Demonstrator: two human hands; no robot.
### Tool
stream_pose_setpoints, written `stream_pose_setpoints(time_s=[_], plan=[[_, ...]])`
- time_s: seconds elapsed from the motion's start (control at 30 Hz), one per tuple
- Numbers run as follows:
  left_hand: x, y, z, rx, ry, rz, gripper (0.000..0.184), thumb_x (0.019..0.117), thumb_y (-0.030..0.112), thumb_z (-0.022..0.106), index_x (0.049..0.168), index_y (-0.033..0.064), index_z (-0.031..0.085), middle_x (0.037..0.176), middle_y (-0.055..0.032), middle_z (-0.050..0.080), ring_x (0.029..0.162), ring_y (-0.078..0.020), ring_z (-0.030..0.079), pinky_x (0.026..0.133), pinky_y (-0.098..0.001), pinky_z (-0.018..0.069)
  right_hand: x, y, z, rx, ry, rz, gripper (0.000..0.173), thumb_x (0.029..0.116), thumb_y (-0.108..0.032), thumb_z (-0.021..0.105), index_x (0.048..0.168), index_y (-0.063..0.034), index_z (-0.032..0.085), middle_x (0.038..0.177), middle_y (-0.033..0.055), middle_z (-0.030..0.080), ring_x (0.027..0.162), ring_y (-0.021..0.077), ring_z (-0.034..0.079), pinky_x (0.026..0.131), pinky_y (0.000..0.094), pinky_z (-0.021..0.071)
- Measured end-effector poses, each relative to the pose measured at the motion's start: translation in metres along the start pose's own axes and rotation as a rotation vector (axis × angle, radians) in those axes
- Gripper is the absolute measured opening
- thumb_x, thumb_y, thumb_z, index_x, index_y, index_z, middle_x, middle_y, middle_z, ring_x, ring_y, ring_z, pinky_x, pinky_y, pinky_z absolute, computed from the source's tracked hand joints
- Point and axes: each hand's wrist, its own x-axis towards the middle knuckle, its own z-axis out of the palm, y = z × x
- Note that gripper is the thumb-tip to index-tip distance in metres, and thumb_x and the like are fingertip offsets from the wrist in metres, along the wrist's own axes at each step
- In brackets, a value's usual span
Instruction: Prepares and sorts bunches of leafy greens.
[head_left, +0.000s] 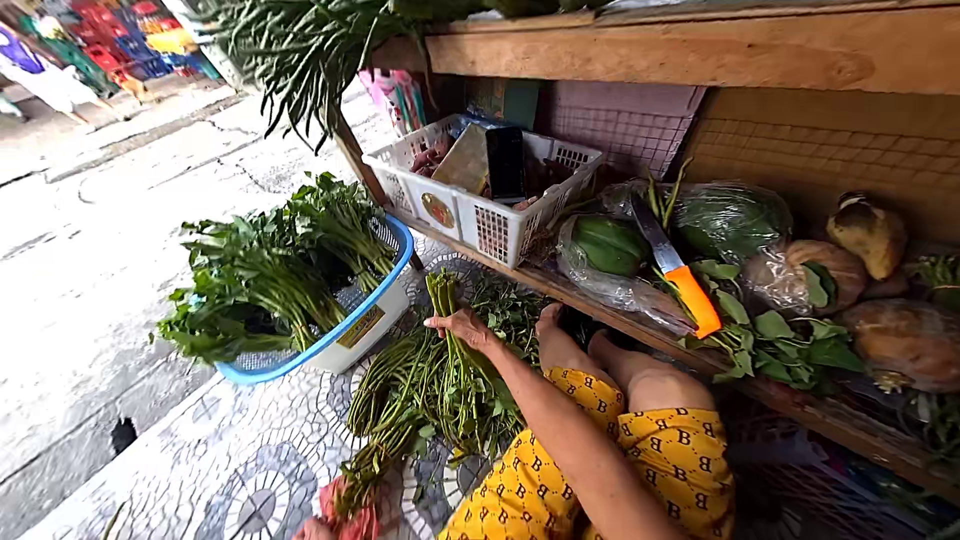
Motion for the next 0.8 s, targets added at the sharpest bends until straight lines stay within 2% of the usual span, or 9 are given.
stream_pose_setpoints(time_s=[0.03, 0.07, 0.1, 0.17, 0.2, 0.3, 0.47, 0.6, 0.8], plan=[[0.005, -0.038, -0.006, 0.109, -0.063, 0.236, 0.038, 0.104, 0.012, 0.045, 0.113, -0.0237, 0.051, 0.089, -0.0301, 0.059, 0.073, -0.0271, 0.062, 0.063, -0.0377, 0.0546, -0.006, -0.005, 0.001, -0.057, -0.003, 0.026, 0.016, 0.0915, -0.011, 0.075, 0.097, -0.001, 0.065, 0.067, -0.0007, 0.061, 0.058, 0.0071, 0.057, 0.063, 0.0243, 0.0518], [0.001, -0.019, -0.011, 0.388, -0.243, 0.041, 0.042, 0.1073, 0.016, 0.045, 0.128, -0.02, 0.051, 0.108, -0.0359, 0.062, 0.094, -0.0379, 0.065, 0.083, -0.0489, 0.0552, -0.014, -0.01, 0.003, -0.116, -0.006, 0.039, 0.017, 0.093, -0.012, 0.075, 0.101, -0.0009, 0.065, 0.07, -0.0004, 0.06, 0.06, 0.0065, 0.056, 0.064, 0.0244, 0.0519], [0.0, 0.003, -0.005, 0.571, -0.334, -0.145, 0.046, 0.109, 0.02, 0.045, 0.14, -0.014, 0.048, 0.127, -0.0369, 0.06, 0.117, -0.0451, 0.062, 0.101, -0.0573, 0.0485, -0.018, -0.016, 0.002, -0.162, -0.005, 0.035, 0.019, 0.0938, -0.012, 0.074, 0.104, 0.0001, 0.064, 0.072, 0.0008, 0.06, 0.062, 0.0073, 0.056, 0.065, 0.0258, 0.0514], [-0.008, 0.025, -0.002, 0.6, -0.175, -0.375, 0.046, 0.1091, 0.023, 0.045, 0.141, -0.0111, 0.048, 0.135, -0.0358, 0.056, 0.128, -0.0471, 0.055, 0.11, -0.0603, 0.0409, -0.014, -0.006, -0.003, -0.191, -0.012, -0.017, 0.019, 0.0935, -0.013, 0.073, 0.104, 0.0003, 0.064, 0.074, 0.0012, 0.063, 0.063, 0.0086, 0.059, 0.066, 0.028, 0.0539], [-0.014, 0.032, -0.001, 0.563, -0.078, -0.41, 0.045, 0.1085, 0.021, 0.044, 0.14, -0.0108, 0.049, 0.134, -0.0345, 0.057, 0.127, -0.0453, 0.056, 0.109, -0.0582, 0.0422, -0.014, -0.001, -0.005, -0.192, -0.018, -0.045, 0.017, 0.0931, -0.012, 0.073, 0.101, -0.0008, 0.063, 0.073, -0.0002, 0.064, 0.062, 0.0078, 0.06, 0.064, 0.027, 0.0554], [-0.025, 0.029, 0.0, 0.454, -0.067, -0.34, 0.04, 0.1088, 0.017, 0.043, 0.136, -0.0108, 0.051, 0.127, -0.0308, 0.062, 0.119, -0.0388, 0.062, 0.104, -0.0516, 0.0488, -0.008, 0.011, -0.008, -0.186, -0.064, -0.14, 0.013, 0.0904, -0.01, 0.072, 0.09, -0.0092, 0.058, 0.067, -0.0063, 0.063, 0.058, 0.0051, 0.062, 0.062, 0.0243, 0.0568], [-0.027, 0.026, 0.002, 0.317, 0.026, -0.36, 0.036, 0.1085, 0.012, 0.045, 0.137, -0.0092, 0.05, 0.122, -0.0299, 0.064, 0.111, -0.0378, 0.065, 0.1, -0.0518, 0.0512, 0.002, 0.025, -0.01, -0.172, -0.058, -0.136, 0.015, 0.0888, -0.012, 0.074, 0.091, -0.0109, 0.06, 0.067, -0.0068, 0.065, 0.058, 0.0064, 0.064, 0.062, 0.0256, 0.0582], [-0.013, 0.033, -0.004, 0.027, 0.177, -0.383, 0.04, 0.1074, 0.009, 0.045, 0.145, -0.0041, 0.037, 0.106, -0.0209, 0.062, 0.089, -0.0239, 0.065, 0.087, -0.0416, 0.0556, 0.002, 0.023, -0.011, -0.132, -0.065, -0.142, 0.017, 0.0881, -0.008, 0.074, 0.085, -0.0145, 0.059, 0.065, -0.0083, 0.065, 0.056, 0.0051, 0.064, 0.06, 0.0235, 0.0583], [-0.003, 0.05, -0.004, 0.184, -0.237, -0.374, 0.037, 0.1071, 0.017, 0.051, 0.139, -0.0006, 0.049, 0.121, -0.0228, 0.062, 0.093, -0.0265, 0.064, 0.085, -0.045, 0.0543, 0.001, 0.025, -0.01, -0.119, -0.057, -0.113, 0.019, 0.0865, -0.007, 0.076, 0.083, -0.0156, 0.059, 0.063, -0.0088, 0.064, 0.054, 0.0043, 0.063, 0.057, 0.0223, 0.0576]])
